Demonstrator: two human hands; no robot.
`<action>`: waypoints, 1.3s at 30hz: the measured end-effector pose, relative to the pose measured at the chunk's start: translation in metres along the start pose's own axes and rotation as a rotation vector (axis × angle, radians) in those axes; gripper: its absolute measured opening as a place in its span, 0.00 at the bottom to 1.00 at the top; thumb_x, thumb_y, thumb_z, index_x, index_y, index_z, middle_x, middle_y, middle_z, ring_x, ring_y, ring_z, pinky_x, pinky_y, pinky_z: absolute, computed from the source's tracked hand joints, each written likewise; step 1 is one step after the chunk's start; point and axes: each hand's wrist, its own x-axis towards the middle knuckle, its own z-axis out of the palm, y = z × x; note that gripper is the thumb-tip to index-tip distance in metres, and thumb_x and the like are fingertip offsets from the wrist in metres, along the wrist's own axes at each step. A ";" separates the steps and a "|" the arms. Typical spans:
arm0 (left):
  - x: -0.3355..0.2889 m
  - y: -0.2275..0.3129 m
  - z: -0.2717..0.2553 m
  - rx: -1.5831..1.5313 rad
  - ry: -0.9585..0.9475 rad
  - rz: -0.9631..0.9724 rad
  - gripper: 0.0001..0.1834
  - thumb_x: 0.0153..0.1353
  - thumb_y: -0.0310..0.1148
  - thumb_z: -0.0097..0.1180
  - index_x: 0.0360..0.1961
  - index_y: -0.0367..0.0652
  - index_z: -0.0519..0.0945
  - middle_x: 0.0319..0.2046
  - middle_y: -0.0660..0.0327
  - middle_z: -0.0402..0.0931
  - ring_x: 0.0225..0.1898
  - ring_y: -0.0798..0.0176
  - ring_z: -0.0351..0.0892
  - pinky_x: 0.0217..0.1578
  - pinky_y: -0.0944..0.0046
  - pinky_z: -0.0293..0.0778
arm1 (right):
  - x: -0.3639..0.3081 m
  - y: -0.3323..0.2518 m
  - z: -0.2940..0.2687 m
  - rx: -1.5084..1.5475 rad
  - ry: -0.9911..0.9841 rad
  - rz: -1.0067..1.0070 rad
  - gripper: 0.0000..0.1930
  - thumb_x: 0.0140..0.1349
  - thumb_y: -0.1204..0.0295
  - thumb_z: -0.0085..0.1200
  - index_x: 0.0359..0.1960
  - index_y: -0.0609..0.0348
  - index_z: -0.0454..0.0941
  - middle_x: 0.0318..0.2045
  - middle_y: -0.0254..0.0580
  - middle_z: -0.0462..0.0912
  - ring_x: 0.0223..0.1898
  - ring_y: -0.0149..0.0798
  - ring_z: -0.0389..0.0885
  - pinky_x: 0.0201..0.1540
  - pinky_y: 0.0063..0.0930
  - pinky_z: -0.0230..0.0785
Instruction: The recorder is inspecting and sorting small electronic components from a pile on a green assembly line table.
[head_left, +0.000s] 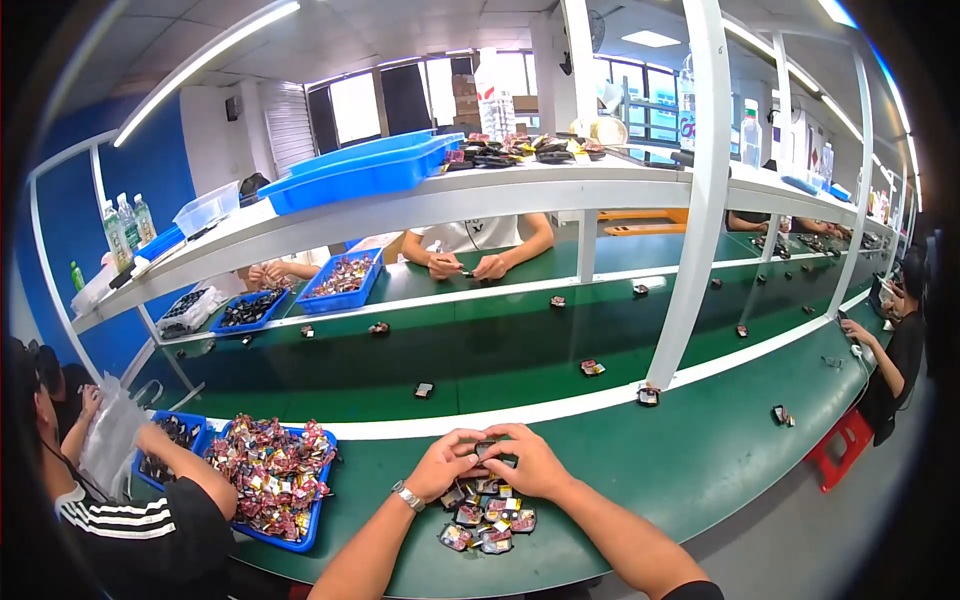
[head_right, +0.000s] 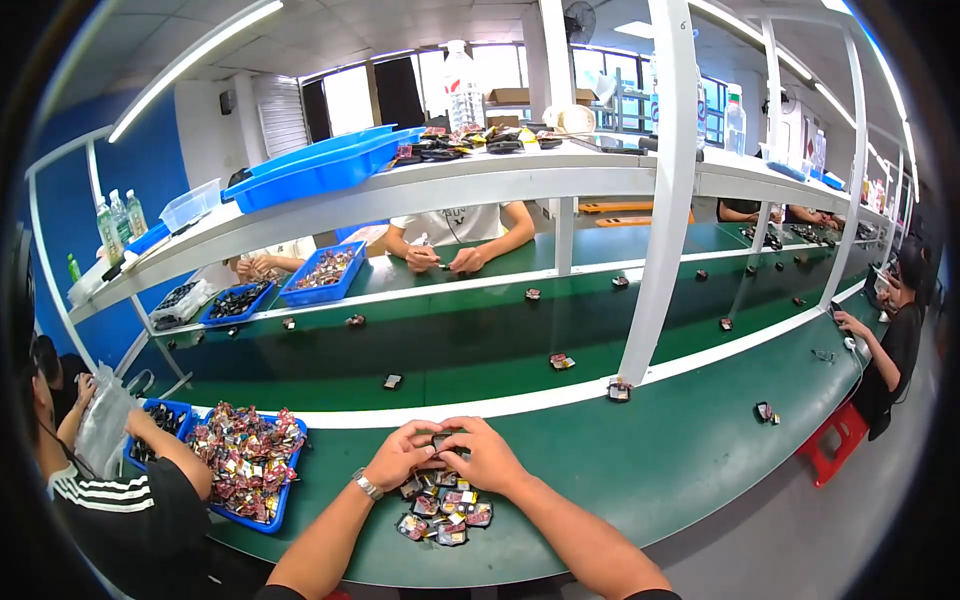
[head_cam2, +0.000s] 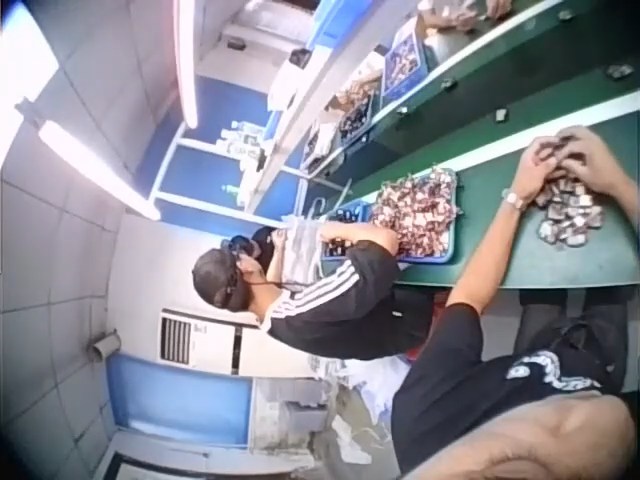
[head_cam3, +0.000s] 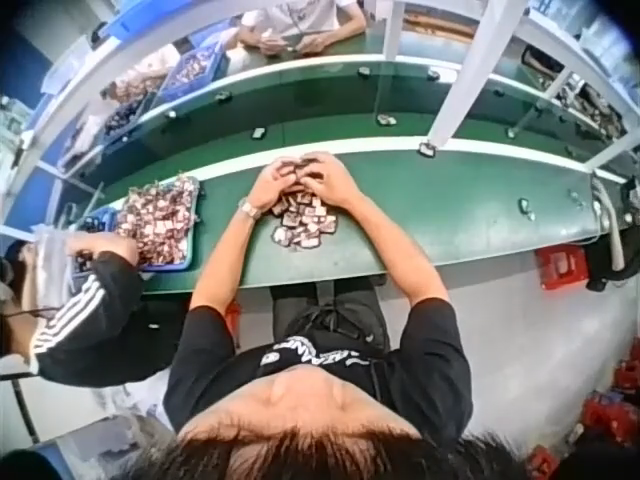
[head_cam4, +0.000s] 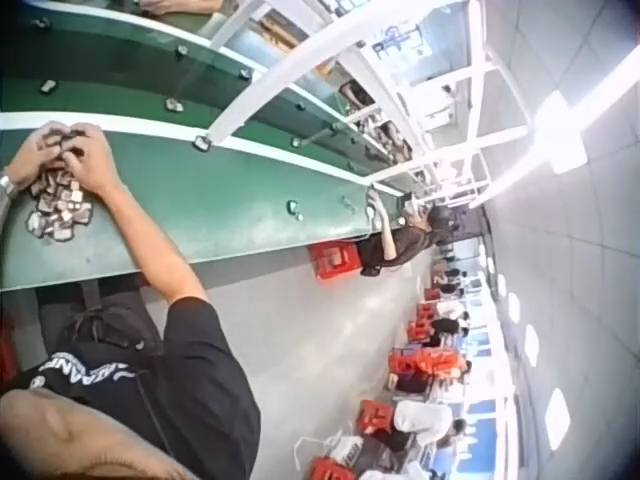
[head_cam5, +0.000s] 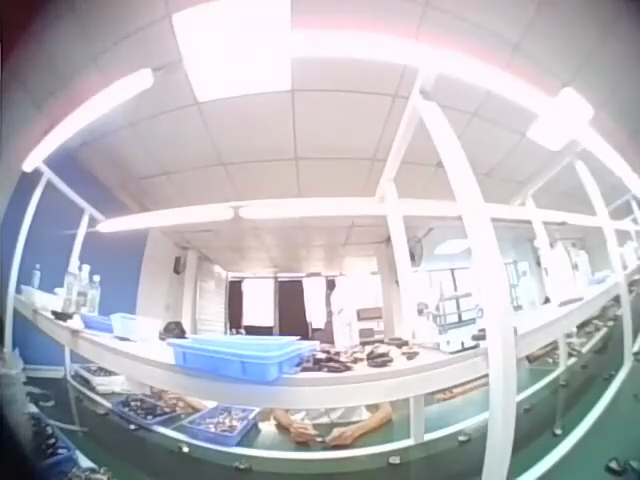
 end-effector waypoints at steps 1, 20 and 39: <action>0.000 -0.001 -0.001 0.001 0.001 0.000 0.15 0.66 0.21 0.47 0.53 0.40 0.67 0.51 0.56 0.73 0.54 0.61 0.75 0.54 0.58 0.77 | 0.001 0.002 0.001 0.042 0.003 -0.008 0.06 0.55 0.72 0.62 0.34 0.57 0.83 0.49 0.44 0.78 0.52 0.45 0.76 0.54 0.37 0.70; 0.001 -0.004 0.002 0.095 0.035 0.010 0.10 0.67 0.22 0.47 0.49 0.39 0.70 0.46 0.57 0.75 0.49 0.63 0.78 0.52 0.61 0.79 | -0.002 0.008 0.005 0.214 -0.018 0.122 0.06 0.56 0.73 0.61 0.36 0.57 0.82 0.48 0.41 0.78 0.46 0.39 0.79 0.48 0.31 0.73; 0.002 -0.007 -0.005 0.004 0.031 -0.021 0.14 0.69 0.23 0.44 0.55 0.40 0.68 0.52 0.54 0.74 0.52 0.61 0.76 0.53 0.60 0.78 | -0.005 0.003 0.020 0.074 0.121 0.155 0.07 0.52 0.73 0.63 0.34 0.53 0.86 0.45 0.39 0.81 0.50 0.43 0.78 0.54 0.35 0.70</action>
